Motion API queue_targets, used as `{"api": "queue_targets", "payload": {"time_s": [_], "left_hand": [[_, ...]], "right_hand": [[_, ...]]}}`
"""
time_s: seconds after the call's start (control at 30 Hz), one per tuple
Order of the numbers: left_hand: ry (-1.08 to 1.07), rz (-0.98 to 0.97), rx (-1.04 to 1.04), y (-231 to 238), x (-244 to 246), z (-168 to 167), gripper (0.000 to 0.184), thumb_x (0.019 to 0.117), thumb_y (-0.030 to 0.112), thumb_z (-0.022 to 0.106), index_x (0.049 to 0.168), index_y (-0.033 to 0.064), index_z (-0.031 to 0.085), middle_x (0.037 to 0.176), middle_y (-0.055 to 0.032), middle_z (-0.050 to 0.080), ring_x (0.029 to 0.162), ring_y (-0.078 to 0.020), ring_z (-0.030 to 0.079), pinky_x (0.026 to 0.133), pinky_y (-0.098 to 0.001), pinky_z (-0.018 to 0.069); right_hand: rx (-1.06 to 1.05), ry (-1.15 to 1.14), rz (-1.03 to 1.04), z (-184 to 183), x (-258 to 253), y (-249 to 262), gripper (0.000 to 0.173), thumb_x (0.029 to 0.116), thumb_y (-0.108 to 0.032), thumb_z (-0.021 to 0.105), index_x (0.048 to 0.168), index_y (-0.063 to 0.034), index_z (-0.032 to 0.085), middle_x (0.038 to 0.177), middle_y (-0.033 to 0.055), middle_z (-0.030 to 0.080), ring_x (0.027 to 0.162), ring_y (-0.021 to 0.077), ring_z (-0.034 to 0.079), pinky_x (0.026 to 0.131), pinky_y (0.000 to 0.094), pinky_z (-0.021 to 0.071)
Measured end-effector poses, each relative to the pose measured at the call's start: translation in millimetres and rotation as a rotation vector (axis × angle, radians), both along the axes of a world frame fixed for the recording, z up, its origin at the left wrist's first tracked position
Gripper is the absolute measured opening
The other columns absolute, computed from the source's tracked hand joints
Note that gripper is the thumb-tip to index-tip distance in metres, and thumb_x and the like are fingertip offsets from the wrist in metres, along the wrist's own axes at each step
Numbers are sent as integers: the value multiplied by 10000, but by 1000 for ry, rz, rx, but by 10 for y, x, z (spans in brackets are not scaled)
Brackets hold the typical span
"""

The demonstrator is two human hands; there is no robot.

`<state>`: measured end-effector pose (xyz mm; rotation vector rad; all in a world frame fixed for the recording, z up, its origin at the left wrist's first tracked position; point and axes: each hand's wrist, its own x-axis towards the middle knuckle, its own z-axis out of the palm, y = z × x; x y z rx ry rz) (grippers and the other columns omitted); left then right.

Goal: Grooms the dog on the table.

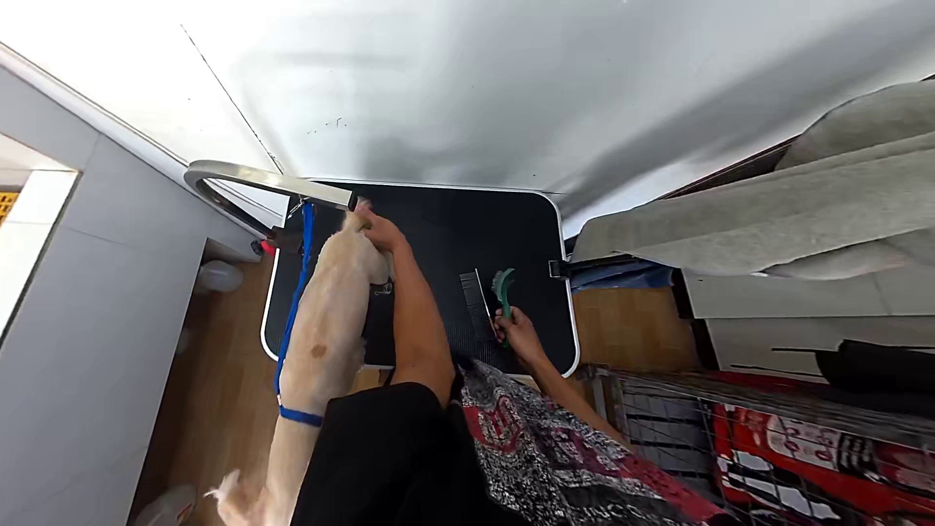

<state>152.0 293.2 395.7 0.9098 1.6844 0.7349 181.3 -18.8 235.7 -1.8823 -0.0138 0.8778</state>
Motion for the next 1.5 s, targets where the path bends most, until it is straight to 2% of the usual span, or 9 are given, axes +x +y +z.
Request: {"api": "queue_targets", "payload": {"time_s": [0.1, 0.33, 0.47, 0.57, 0.9, 1.03, 1.17, 1.33, 1.5], "left_hand": [[-320, 202, 341, 304, 195, -1145, 635, 1131, 421, 220, 1341, -72, 562, 1263, -246, 638, 1178, -268, 617, 1043, -405, 468], [-958, -393, 172, -187, -345, -1336, 610, 1112, 423, 116, 1582, 122, 363, 1612, -44, 413, 1458, -167, 412, 1185, -397, 371], [-1199, -288, -84, -711, -543, -1132, 541, 1090, 516, 150, 1253, 238, 584, 1165, 15, 698, 1060, -127, 668, 890, -374, 577], [-1556, -539, -119, -719, -636, -1208, 630, 1097, 508, 178, 1633, 190, 266, 1687, 4, 282, 1531, -149, 305, 1229, -380, 328], [-1199, -761, -7, -923, -642, -1311, 615, 1113, 477, 197, 1661, 204, 139, 1720, 27, 171, 1560, -125, 214, 1257, -361, 262], [-1298, -428, -156, -1013, -709, -1174, 475, 1056, 589, 331, 1302, 274, 589, 1222, 37, 700, 1110, -105, 670, 926, -364, 584], [-1454, -639, -175, -879, -848, -1491, 707, 1057, 586, 269, 1659, 235, 151, 1725, -26, 152, 1565, -235, 223, 1218, -490, 315], [-1012, -890, -85, -1024, -1057, -1579, 614, 1104, 504, 254, 1478, 90, 510, 1608, -86, 428, 1490, -257, 387, 1224, -429, 339], [-500, -730, 102, -1219, -872, -1395, 485, 1117, 449, 293, 1076, 89, 616, 757, 9, 589, 642, -69, 561, 611, -275, 515]], "right_hand": [[-98, -197, 215, 192, 155, 196, 346, 1081, -284, 489, 1236, 10, 586, 824, 80, 612, 623, 150, 579, 606, 342, 534], [130, -839, 676, 1204, 404, 1337, 367, 1075, -241, 486, 1251, 31, 659, 1085, 197, 714, 987, 293, 708, 912, 495, 573], [45, -902, 807, 1260, 179, 1574, 378, 1095, -311, 453, 1267, -48, 664, 1125, 152, 717, 1016, 302, 714, 887, 540, 581], [-167, -839, 816, 803, -122, 814, 474, 1101, -399, 374, 1231, -52, 669, 1048, 165, 730, 945, 338, 728, 804, 560, 589], [-167, -758, 547, 1520, -62, 578, 404, 1083, -281, 425, 1145, 38, 665, 821, 179, 681, 749, 318, 692, 702, 533, 576], [-85, -737, 589, 1295, -277, 1278, 359, 1093, -306, 456, 1178, -27, 667, 849, 151, 702, 760, 295, 709, 697, 521, 597], [-242, -629, 741, 626, -783, 384, 475, 1093, -389, 405, 1143, -3, 677, 900, 188, 720, 845, 353, 727, 757, 551, 590], [-341, -408, 804, 977, -597, -128, 478, 1076, -401, 422, 1077, -15, 702, 882, 192, 708, 871, 355, 709, 800, 580, 555], [-114, -655, 533, 1204, -122, 1076, 407, 1087, -329, 430, 1108, -2, 671, 783, 146, 671, 709, 294, 682, 672, 533, 566]]}}
